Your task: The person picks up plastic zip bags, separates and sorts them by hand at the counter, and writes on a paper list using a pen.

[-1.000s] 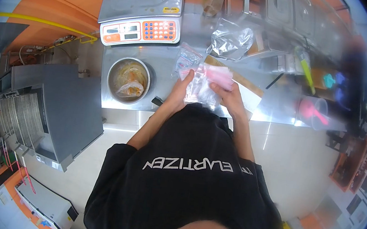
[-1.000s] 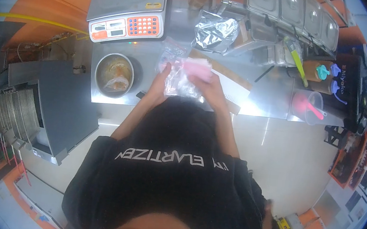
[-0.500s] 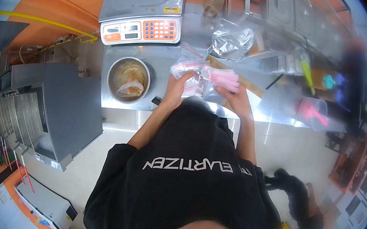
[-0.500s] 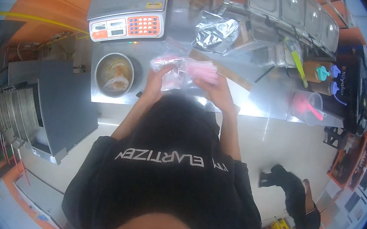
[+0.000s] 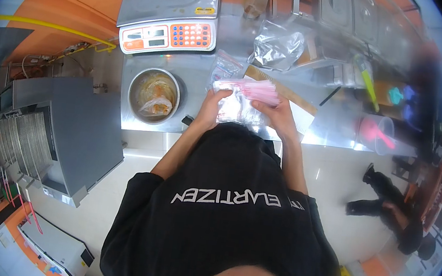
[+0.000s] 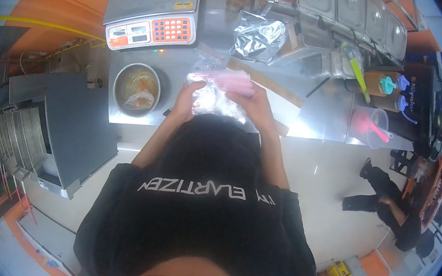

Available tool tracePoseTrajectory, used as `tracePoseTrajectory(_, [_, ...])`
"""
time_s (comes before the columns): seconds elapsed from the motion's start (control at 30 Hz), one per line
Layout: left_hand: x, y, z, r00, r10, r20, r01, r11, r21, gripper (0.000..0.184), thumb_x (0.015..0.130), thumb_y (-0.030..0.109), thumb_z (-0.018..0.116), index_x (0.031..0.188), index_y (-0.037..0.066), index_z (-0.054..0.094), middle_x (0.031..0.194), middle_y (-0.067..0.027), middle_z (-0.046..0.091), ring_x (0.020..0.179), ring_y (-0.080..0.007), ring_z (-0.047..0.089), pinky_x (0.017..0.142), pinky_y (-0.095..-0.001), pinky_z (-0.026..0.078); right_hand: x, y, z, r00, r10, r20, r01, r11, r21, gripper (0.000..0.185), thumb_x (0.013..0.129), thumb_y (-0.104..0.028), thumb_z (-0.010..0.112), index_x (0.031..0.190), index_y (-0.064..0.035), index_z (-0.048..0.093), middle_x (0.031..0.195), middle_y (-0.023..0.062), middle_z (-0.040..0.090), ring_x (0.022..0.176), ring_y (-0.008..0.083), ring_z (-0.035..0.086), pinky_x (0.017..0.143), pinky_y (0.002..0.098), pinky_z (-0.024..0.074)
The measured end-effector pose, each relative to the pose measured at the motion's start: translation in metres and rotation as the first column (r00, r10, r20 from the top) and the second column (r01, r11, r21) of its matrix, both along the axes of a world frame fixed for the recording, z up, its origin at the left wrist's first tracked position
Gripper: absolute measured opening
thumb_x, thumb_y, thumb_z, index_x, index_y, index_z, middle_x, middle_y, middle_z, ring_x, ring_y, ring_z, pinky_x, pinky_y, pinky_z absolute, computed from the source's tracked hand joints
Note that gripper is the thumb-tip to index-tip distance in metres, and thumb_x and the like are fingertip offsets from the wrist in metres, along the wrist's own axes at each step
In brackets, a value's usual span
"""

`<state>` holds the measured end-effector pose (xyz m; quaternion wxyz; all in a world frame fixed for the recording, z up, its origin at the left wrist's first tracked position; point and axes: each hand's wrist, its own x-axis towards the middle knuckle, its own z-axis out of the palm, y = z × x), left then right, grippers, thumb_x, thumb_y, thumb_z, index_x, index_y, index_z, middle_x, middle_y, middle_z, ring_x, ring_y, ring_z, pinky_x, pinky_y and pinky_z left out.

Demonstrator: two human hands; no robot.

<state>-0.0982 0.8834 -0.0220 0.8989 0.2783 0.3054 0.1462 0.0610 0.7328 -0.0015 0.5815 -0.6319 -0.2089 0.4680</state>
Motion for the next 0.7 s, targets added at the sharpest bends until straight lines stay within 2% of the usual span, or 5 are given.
tracePoseTrajectory(0.1, [0.0, -0.001, 0.005, 0.999, 0.029, -0.017, -0.03, 0.998, -0.046, 0.034, 0.089, 0.006, 0.066, 0.12, -0.005, 0.061, 0.108, -0.0133, 0.069, 0.094, -0.0201, 0.069, 0.082, -0.0338, 0.056, 0.002, -0.002, 0.001, 1.0, -0.006, -0.031, 0.005, 1.0, -0.022, 0.033, 0.086, -0.007, 0.077, 0.117, -0.0012, 0.069, 0.11, 0.0052, 0.071, 0.106, 0.0123, 0.063, 0.095, 0.0289, 0.0488])
tracePoseTrajectory(0.3, [0.007, -0.011, 0.004, 0.988, 0.079, -0.132, -0.015, 0.903, 0.428, 0.029, 0.092, 0.006, 0.064, 0.118, -0.006, 0.063, 0.108, -0.0118, 0.069, 0.095, -0.0203, 0.069, 0.081, -0.0338, 0.056, -0.002, 0.001, 0.008, 0.998, 0.037, -0.054, -0.035, 0.999, 0.023, 0.036, 0.088, -0.009, 0.077, 0.122, -0.0005, 0.067, 0.115, 0.0047, 0.07, 0.107, 0.0129, 0.063, 0.097, 0.0293, 0.0477])
tracePoseTrajectory(0.4, [0.008, -0.008, 0.004, 0.991, 0.052, -0.12, 0.009, 0.891, 0.455, 0.035, 0.09, 0.006, 0.068, 0.123, -0.002, 0.06, 0.109, -0.0116, 0.068, 0.098, -0.0213, 0.068, 0.082, -0.0371, 0.057, -0.004, 0.002, -0.002, 0.997, 0.008, -0.077, -0.01, 0.999, -0.031, 0.037, 0.089, -0.009, 0.076, 0.123, -0.0007, 0.066, 0.116, 0.0048, 0.07, 0.107, 0.0135, 0.063, 0.097, 0.0295, 0.0473])
tracePoseTrajectory(0.5, [0.006, -0.001, 0.012, 0.992, 0.084, -0.093, -0.083, 0.996, 0.021, 0.033, 0.091, 0.008, 0.07, 0.121, -0.005, 0.062, 0.11, -0.0118, 0.069, 0.098, -0.0183, 0.068, 0.086, -0.0322, 0.054, -0.004, 0.004, -0.003, 0.991, -0.104, -0.084, 0.098, 0.992, -0.075, 0.037, 0.09, -0.01, 0.075, 0.124, -0.0009, 0.065, 0.116, 0.0048, 0.069, 0.106, 0.0137, 0.063, 0.096, 0.0295, 0.0473])
tracePoseTrajectory(0.7, [0.01, -0.006, 0.001, 0.977, 0.118, -0.178, -0.07, 0.965, 0.254, 0.035, 0.09, 0.009, 0.073, 0.121, -0.004, 0.062, 0.11, -0.0119, 0.069, 0.099, -0.018, 0.067, 0.086, -0.033, 0.054, -0.001, 0.002, 0.016, 0.999, 0.014, -0.03, -0.015, 1.0, -0.008, 0.038, 0.09, -0.013, 0.076, 0.124, -0.0011, 0.065, 0.114, 0.0046, 0.069, 0.104, 0.0129, 0.062, 0.094, 0.0288, 0.0473])
